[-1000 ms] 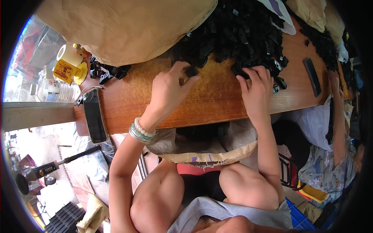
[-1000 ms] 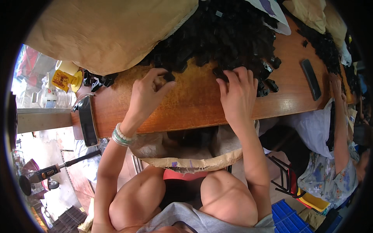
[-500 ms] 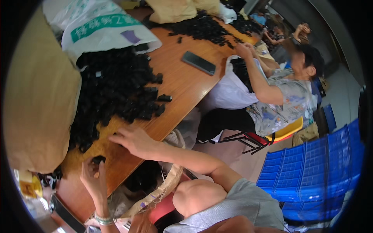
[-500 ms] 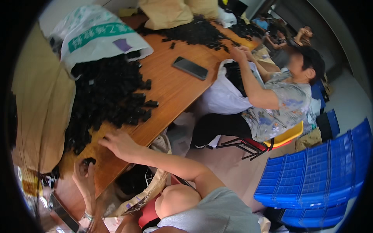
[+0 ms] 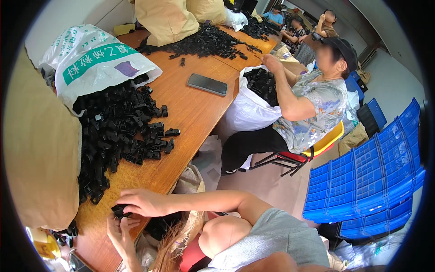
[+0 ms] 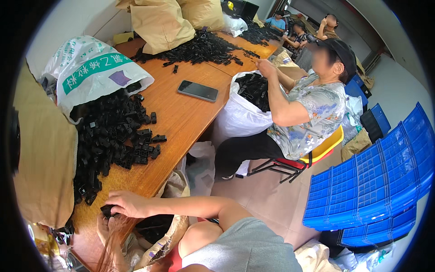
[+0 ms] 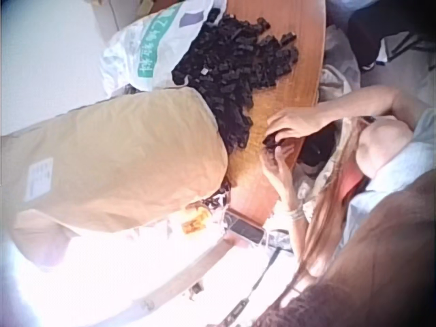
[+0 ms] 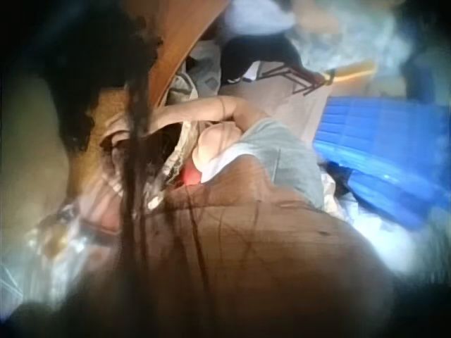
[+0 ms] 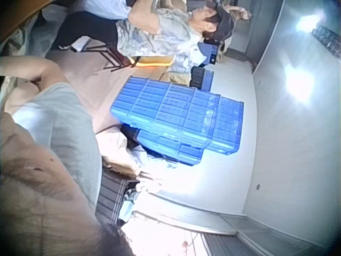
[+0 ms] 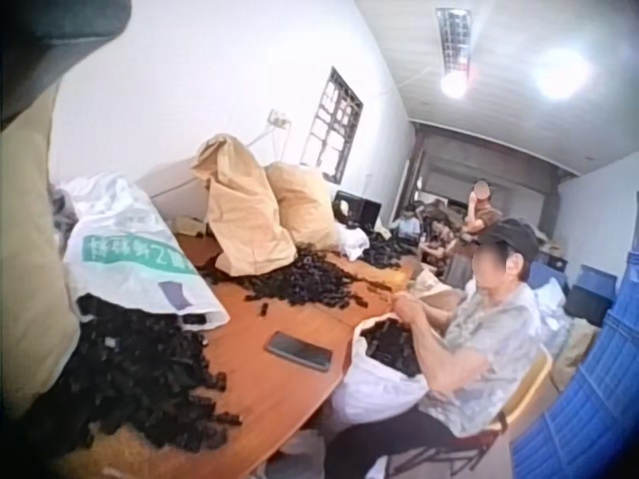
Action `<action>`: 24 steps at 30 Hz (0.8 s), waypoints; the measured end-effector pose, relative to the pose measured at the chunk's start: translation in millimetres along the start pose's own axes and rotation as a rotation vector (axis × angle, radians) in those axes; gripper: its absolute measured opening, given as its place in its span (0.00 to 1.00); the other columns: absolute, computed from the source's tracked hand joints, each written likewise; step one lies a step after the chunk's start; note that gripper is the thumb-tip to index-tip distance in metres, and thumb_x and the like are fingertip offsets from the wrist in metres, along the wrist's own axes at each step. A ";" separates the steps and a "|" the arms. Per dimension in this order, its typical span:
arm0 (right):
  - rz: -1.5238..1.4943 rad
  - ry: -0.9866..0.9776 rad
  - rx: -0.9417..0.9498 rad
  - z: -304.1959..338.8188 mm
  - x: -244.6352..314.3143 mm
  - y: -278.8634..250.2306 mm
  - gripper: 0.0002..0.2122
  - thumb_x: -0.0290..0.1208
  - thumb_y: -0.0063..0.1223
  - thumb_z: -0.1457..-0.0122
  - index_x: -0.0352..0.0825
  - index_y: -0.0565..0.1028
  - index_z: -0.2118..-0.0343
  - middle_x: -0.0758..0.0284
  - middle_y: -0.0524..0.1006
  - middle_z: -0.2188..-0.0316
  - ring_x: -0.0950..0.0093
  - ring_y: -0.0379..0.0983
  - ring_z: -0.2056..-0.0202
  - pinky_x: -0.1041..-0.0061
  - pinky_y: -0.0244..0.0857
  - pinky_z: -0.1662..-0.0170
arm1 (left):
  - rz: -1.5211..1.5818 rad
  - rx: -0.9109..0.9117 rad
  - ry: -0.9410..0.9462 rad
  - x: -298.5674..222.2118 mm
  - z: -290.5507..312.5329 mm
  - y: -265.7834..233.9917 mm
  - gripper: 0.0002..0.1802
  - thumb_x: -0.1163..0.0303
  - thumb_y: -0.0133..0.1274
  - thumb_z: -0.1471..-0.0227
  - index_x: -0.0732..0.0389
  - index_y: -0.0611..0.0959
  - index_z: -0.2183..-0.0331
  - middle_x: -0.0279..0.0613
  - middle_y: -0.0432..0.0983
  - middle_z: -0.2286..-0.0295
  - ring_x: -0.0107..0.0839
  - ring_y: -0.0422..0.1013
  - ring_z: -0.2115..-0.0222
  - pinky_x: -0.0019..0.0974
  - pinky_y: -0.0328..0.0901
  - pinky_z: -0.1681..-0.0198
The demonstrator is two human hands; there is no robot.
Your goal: The person assembles plastic components by picking up pairs of black pieces from the table, fitting them together by hand, and dropping the assembled parts into a bag.
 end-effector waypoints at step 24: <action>0.155 -0.245 0.013 7.3 16.9 0.4 0.14 0.24 0.59 0.50 0.30 0.74 0.59 0.62 0.70 0.64 0.61 0.67 0.59 0.64 0.63 0.57 | -0.125 -0.069 0.088 -9.4 14.6 4.8 0.16 0.73 0.46 0.41 0.72 0.69 0.54 0.47 0.74 0.73 0.30 0.75 0.78 0.28 0.69 0.74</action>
Point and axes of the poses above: each hand's wrist, its own z-axis away from the middle knuckle, its own y-axis out of the palm, x = y × z, the point moved 2 cm from there along -z, towards the middle knuckle
